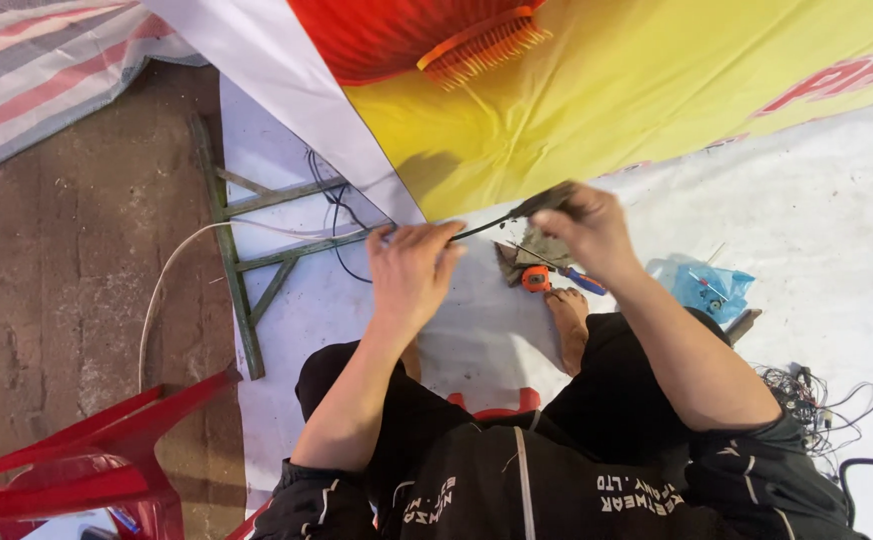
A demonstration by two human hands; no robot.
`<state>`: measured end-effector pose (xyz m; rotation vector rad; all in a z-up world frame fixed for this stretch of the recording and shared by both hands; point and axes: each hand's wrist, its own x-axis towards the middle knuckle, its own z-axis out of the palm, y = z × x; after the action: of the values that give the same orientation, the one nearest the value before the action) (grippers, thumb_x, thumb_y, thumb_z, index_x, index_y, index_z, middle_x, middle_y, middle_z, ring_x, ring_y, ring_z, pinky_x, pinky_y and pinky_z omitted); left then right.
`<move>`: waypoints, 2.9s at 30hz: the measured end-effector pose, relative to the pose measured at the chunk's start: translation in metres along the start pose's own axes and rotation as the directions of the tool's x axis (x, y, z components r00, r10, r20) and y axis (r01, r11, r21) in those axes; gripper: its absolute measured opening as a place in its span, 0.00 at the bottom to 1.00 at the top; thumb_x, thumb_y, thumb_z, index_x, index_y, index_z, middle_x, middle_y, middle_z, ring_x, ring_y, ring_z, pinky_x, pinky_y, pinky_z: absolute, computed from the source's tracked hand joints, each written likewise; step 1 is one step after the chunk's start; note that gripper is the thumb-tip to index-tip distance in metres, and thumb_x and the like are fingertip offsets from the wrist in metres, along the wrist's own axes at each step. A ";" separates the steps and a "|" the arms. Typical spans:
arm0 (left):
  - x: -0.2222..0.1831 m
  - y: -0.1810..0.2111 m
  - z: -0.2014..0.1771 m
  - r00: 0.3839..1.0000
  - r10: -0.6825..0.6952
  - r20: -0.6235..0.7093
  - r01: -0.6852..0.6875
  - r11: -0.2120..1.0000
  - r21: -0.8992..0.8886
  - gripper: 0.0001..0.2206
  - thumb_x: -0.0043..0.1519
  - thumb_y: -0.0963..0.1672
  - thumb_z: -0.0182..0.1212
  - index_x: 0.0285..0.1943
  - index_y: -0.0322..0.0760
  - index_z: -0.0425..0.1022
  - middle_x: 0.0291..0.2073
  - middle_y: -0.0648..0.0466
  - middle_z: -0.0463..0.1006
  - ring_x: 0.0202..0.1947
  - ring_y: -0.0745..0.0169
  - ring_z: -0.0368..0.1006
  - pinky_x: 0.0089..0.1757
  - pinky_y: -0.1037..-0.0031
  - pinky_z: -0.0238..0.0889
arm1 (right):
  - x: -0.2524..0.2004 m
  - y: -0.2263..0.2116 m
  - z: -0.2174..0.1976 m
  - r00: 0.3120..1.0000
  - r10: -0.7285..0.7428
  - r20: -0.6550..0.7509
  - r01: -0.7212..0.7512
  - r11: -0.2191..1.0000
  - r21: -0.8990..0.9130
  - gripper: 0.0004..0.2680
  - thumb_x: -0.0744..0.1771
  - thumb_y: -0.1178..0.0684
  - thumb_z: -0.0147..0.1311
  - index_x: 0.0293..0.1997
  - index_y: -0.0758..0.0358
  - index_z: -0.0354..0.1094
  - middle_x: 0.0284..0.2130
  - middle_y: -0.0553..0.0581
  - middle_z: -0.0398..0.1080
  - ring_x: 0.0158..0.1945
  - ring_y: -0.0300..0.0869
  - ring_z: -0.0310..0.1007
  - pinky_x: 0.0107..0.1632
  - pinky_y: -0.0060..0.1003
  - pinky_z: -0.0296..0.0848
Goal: Stripping, twisting, and taping electrical wires to create connections for an electronic device.
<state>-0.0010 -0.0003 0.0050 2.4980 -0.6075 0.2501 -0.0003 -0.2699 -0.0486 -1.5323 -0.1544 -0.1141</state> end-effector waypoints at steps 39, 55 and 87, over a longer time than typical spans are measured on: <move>0.018 0.022 -0.011 0.987 0.101 -0.123 -0.138 0.928 -0.347 0.10 0.68 0.48 0.60 0.47 0.39 0.78 0.22 0.52 0.73 0.21 0.47 0.74 0.27 0.66 0.69 | 0.027 0.202 -0.161 0.736 0.671 -0.095 -0.133 0.005 -0.991 0.13 0.68 0.38 0.52 0.55 0.42 0.77 0.48 0.57 0.80 0.51 0.57 0.80 0.51 0.55 0.77; 0.013 0.010 0.000 0.996 -0.028 -0.090 -0.022 0.863 -0.504 0.11 0.68 0.47 0.58 0.49 0.35 0.78 0.26 0.52 0.74 0.21 0.56 0.69 0.27 0.73 0.67 | -0.140 0.347 -0.112 0.416 0.855 -0.311 -0.525 -0.054 -0.850 0.25 0.66 0.37 0.55 0.72 0.45 0.59 0.68 0.55 0.63 0.69 0.58 0.60 0.61 0.59 0.70; 0.006 0.005 -0.017 0.963 -0.269 -0.026 0.161 0.646 -0.746 0.08 0.66 0.40 0.57 0.52 0.30 0.70 0.31 0.54 0.78 0.29 0.66 0.67 0.36 0.78 0.61 | -0.008 -0.086 -0.072 0.880 0.462 0.108 -0.228 0.612 -0.758 0.08 0.66 0.52 0.62 0.44 0.65 0.74 0.21 0.56 0.74 0.18 0.41 0.64 0.25 0.34 0.61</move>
<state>0.0013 0.0029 0.0232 1.7044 -0.2574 0.0513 -0.0208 -0.3455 0.0320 -2.3643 -0.0326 0.4356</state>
